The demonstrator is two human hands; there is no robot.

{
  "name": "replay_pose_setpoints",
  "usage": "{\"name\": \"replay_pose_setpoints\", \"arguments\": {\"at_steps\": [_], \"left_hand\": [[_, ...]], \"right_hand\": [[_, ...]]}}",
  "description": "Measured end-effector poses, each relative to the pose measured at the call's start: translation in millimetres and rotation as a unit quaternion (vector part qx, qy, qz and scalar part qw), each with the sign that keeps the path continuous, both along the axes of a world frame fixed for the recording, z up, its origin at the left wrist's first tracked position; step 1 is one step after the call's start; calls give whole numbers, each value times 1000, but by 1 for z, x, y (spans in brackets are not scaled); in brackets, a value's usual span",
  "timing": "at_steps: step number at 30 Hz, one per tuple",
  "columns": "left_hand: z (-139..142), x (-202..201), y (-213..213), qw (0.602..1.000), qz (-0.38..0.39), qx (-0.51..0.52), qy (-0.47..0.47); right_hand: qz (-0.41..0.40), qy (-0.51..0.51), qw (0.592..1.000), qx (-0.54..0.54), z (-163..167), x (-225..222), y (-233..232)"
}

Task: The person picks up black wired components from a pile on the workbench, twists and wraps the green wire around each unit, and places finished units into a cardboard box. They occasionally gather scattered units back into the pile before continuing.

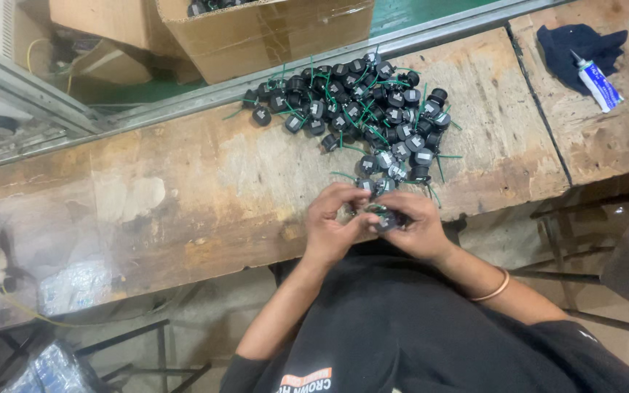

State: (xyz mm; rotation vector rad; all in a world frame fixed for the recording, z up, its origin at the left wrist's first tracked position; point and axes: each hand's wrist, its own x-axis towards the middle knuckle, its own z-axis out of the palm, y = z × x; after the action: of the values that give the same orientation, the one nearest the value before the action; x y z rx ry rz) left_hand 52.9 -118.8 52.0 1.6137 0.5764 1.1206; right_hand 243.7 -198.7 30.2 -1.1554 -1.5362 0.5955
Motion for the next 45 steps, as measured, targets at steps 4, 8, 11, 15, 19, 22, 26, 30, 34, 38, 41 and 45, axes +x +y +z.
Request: {"name": "replay_pose_setpoints", "arguments": {"at_steps": [4, 8, 11, 15, 19, 22, 26, 30, 34, 38, 41, 45], "left_hand": [[-1, -10, 8, 984, 47, 134, 109], [-10, -14, 0, 904, -18, 314, 288], [-19, -16, 7, 889, 50, 307, 337], [-17, -30, 33, 876, 188, 271, 351], [-4, -31, 27, 888, 277, 230, 286], [1, -7, -11, 920, 224, 273, 170], [-1, 34, -50, 984, -135, 78, 92], [-6, 70, -57, 937, -345, -43, 27], [-13, 84, -47, 907, -414, 25, -74], [-23, 82, -50, 901, -411, 16, -141], [-30, 73, -57, 893, -431, -3, -134], [-32, 64, -56, 875, -478, -61, -53]], "right_hand": [[-6, 199, 980, -15, -1, 13, -7], [-20, 292, 952, -89, 2, 26, -17], [18, 169, 980, -99, 10, 35, -27], [127, 9, 988, -87, 24, 47, -42], [151, -33, 985, -77, 35, 53, -47], [92, 33, 995, -36, 46, 54, -38], [42, 235, 967, 95, 81, 40, -12], [169, 308, 919, 178, 124, 2, 24], [289, 247, 916, 125, 151, -34, 36], [333, 147, 920, 147, 154, -53, 30], [369, 120, 913, 125, 141, -68, 24], [484, 200, 852, 19, 123, -76, 21]]}}
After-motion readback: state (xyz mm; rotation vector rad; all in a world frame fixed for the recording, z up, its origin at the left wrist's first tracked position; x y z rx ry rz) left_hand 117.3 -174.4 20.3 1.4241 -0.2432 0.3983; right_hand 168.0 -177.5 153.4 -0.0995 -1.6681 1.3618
